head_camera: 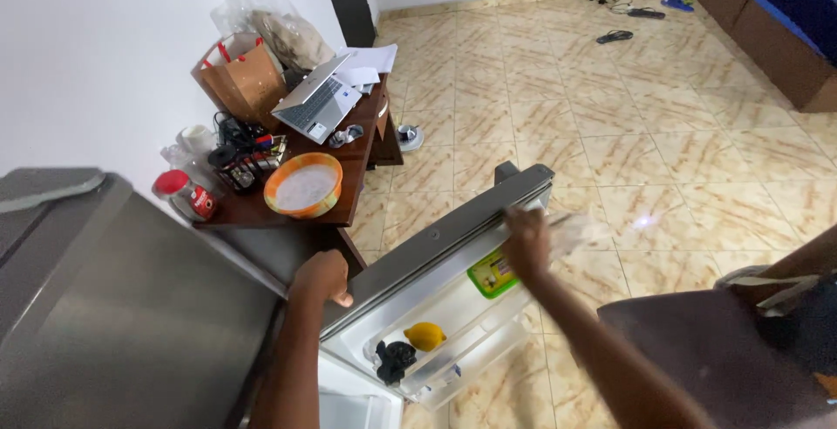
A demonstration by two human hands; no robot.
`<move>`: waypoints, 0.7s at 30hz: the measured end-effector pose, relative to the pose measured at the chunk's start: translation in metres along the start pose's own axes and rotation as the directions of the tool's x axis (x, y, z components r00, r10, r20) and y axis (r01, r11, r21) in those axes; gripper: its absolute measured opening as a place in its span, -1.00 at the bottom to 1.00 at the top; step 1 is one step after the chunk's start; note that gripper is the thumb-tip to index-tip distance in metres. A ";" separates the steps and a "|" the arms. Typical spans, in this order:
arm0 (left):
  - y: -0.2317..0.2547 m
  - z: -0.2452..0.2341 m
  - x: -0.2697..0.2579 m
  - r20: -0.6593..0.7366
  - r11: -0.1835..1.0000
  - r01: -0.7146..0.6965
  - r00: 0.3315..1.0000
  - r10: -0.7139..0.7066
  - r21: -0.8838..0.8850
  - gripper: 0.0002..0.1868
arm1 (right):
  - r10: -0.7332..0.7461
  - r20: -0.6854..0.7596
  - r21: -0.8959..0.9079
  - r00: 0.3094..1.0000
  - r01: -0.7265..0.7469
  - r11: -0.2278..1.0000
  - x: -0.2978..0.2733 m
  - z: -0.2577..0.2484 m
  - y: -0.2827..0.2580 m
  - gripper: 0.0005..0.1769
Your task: Cleaning the internal seals and surfaces of a refrigerator using a cloth and soapy water.
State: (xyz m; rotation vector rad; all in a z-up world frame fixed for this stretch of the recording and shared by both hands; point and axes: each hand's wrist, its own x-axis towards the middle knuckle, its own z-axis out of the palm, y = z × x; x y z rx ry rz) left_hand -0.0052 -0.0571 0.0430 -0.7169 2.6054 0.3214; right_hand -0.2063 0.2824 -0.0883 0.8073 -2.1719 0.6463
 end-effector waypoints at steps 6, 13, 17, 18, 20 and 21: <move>0.003 0.001 0.019 0.054 0.983 -0.083 0.996 0.075 0.163 -0.60 | 0.050 0.026 0.332 0.998 -0.056 0.941 -0.062 0.041 -0.105 -0.47; 0.020 0.001 0.023 0.120 0.989 -0.045 0.992 0.028 0.143 -0.59 | -0.082 0.124 0.228 0.989 0.052 0.972 -0.023 0.017 0.026 -0.60; 0.021 0.006 0.024 0.091 0.991 -0.039 0.995 0.028 0.131 -0.61 | 0.017 0.071 0.037 0.997 -0.020 0.999 0.025 -0.029 0.065 -0.40; 0.015 0.004 0.021 0.076 0.992 -0.027 0.997 0.017 0.126 -0.62 | 0.041 0.000 0.046 0.999 -0.041 0.998 0.034 -0.032 0.063 -0.42; 0.006 0.002 0.018 0.061 0.993 -0.008 0.998 0.001 0.118 -0.62 | 0.076 0.006 0.074 0.997 -0.076 0.994 0.023 -0.009 0.052 -0.36; 0.003 0.003 0.017 0.050 0.994 -0.003 0.999 -0.002 0.113 -0.63 | 0.117 0.013 0.089 0.993 -0.118 0.989 0.017 0.001 0.048 -0.26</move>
